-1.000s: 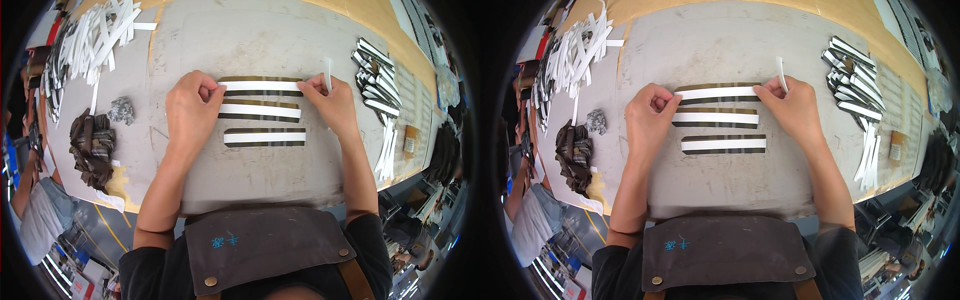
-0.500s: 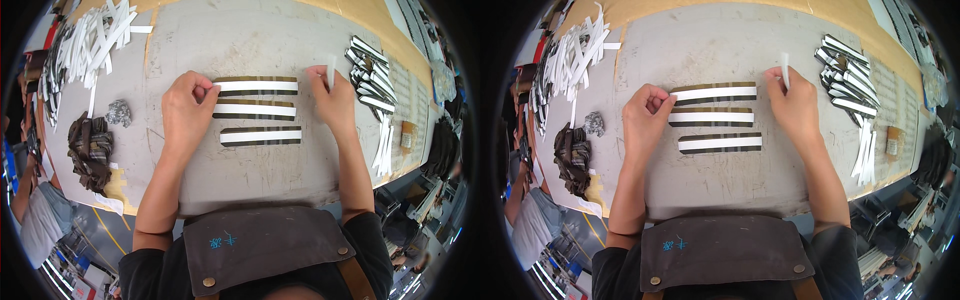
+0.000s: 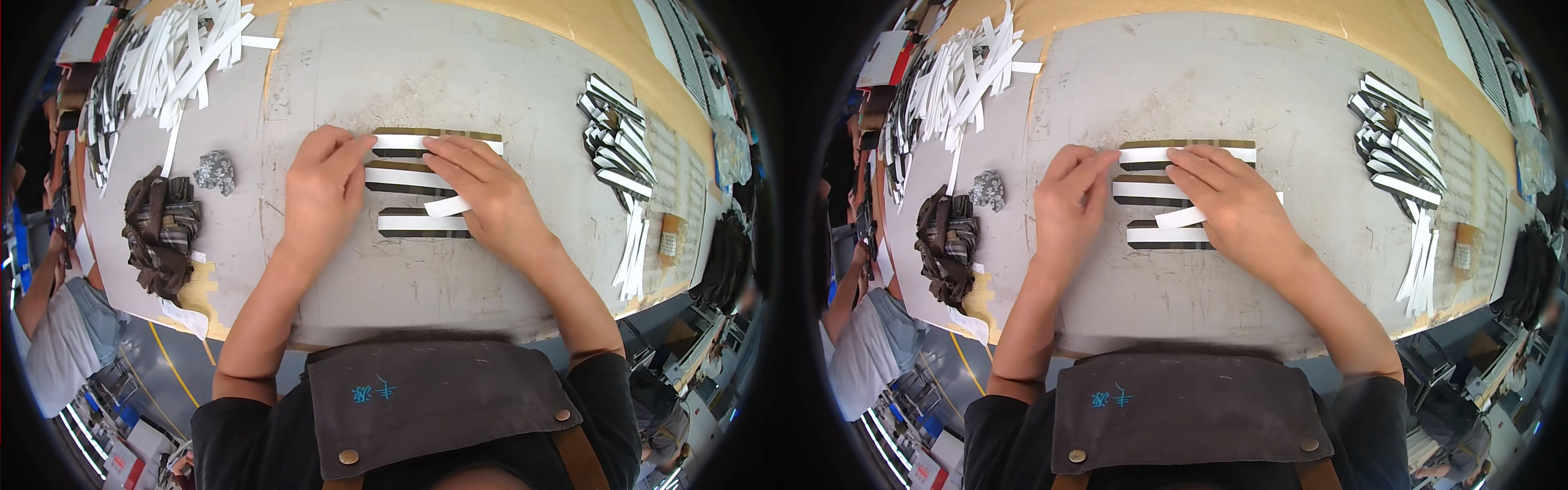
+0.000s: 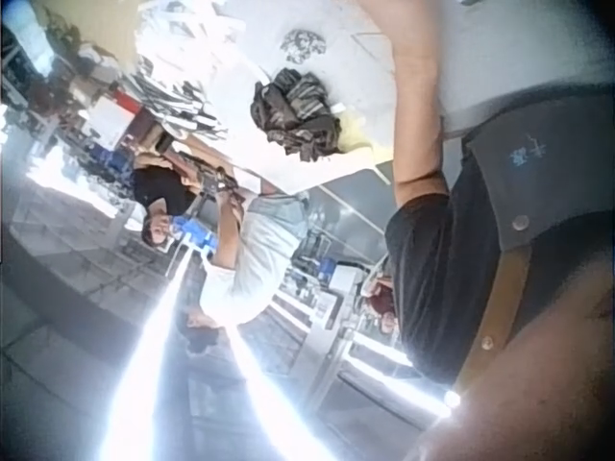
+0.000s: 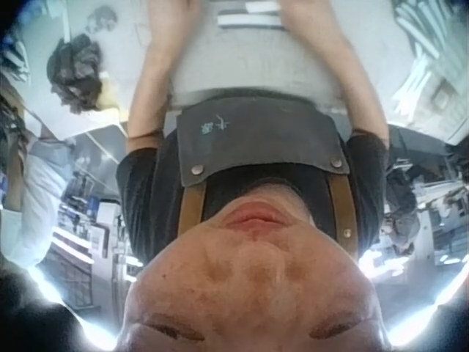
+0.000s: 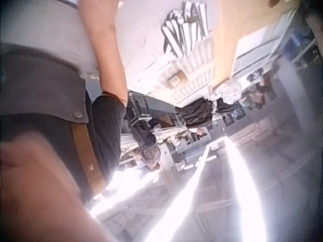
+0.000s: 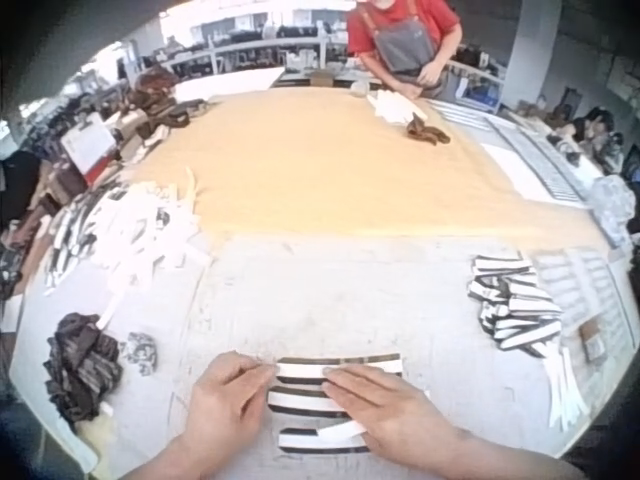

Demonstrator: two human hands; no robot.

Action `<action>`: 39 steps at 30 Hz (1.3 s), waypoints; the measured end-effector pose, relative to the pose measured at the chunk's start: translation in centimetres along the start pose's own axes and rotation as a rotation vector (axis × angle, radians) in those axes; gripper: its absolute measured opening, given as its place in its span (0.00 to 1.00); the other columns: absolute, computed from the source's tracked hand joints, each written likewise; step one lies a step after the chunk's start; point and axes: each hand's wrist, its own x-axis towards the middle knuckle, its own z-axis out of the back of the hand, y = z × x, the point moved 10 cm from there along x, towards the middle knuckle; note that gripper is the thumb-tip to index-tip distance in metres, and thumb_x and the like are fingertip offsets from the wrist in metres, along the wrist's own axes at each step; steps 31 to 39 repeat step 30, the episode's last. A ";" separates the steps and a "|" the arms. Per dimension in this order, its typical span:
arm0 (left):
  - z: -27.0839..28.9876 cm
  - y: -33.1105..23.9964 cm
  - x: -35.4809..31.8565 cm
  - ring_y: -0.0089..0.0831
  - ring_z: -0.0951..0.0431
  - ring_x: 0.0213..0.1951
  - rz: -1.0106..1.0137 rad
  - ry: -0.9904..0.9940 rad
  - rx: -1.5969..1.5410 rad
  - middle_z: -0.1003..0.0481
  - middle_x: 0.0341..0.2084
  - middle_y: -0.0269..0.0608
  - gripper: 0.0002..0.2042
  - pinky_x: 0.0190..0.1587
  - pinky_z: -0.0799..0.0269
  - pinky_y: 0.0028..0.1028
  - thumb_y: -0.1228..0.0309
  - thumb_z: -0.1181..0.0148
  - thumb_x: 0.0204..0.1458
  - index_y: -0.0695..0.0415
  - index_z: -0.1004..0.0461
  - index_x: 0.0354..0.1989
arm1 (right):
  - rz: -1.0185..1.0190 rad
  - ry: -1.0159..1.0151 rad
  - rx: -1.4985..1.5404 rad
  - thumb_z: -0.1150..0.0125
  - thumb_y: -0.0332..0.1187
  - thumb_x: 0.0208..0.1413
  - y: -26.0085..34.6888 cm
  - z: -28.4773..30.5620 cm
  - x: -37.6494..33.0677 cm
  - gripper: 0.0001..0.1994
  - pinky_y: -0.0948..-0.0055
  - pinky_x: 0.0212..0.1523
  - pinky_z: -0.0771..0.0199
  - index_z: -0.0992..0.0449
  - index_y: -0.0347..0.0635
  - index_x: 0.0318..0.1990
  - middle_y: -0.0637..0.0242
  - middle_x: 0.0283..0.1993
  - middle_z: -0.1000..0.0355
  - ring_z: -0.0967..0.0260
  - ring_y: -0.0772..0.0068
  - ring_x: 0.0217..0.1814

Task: Applying adhesive and internal lining strips to plaid fabric components at a workshop table.

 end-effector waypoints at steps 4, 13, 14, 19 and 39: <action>-0.8 -1.8 -0.8 0.36 0.27 0.34 -0.214 -0.001 0.211 0.29 0.29 0.41 0.14 0.33 0.28 0.30 0.87 0.41 0.39 0.65 0.21 0.37 | -0.011 0.018 -0.062 0.43 0.15 0.39 -0.1 -0.5 -0.1 0.21 0.66 0.59 0.30 0.24 0.31 0.46 0.60 0.57 0.28 0.33 0.59 0.61; 0.7 -1.7 0.0 0.37 0.25 0.31 -0.155 -0.051 0.115 0.27 0.33 0.43 0.10 0.31 0.28 0.30 0.85 0.39 0.46 0.64 0.21 0.38 | -0.076 -0.054 -0.131 0.45 0.13 0.35 -0.6 1.5 -3.5 0.23 0.64 0.59 0.31 0.23 0.31 0.45 0.58 0.55 0.27 0.33 0.59 0.61; 0.2 -2.0 0.3 0.37 0.25 0.31 -0.162 -0.048 0.109 0.27 0.33 0.43 0.10 0.31 0.28 0.30 0.85 0.39 0.46 0.64 0.21 0.38 | -0.110 -0.073 -0.141 0.45 0.13 0.35 -1.2 2.2 -4.3 0.23 0.64 0.59 0.30 0.23 0.31 0.45 0.58 0.55 0.27 0.32 0.58 0.60; -4.9 -7.2 1.5 0.36 0.25 0.33 -0.433 0.097 -0.014 0.27 0.30 0.42 0.08 0.31 0.27 0.29 0.83 0.36 0.45 0.64 0.22 0.34 | -0.143 -0.121 -0.158 0.45 0.12 0.34 -2.0 3.1 -5.7 0.23 0.63 0.58 0.30 0.23 0.31 0.45 0.58 0.54 0.26 0.31 0.57 0.59; -9.0 -7.7 2.4 0.35 0.26 0.32 -0.477 0.173 0.053 0.27 0.27 0.39 0.05 0.31 0.27 0.30 0.81 0.35 0.43 0.63 0.23 0.30 | -0.145 -0.132 -0.130 0.45 0.14 0.38 -2.2 2.6 -5.8 0.21 0.63 0.58 0.30 0.23 0.30 0.45 0.56 0.54 0.27 0.32 0.57 0.60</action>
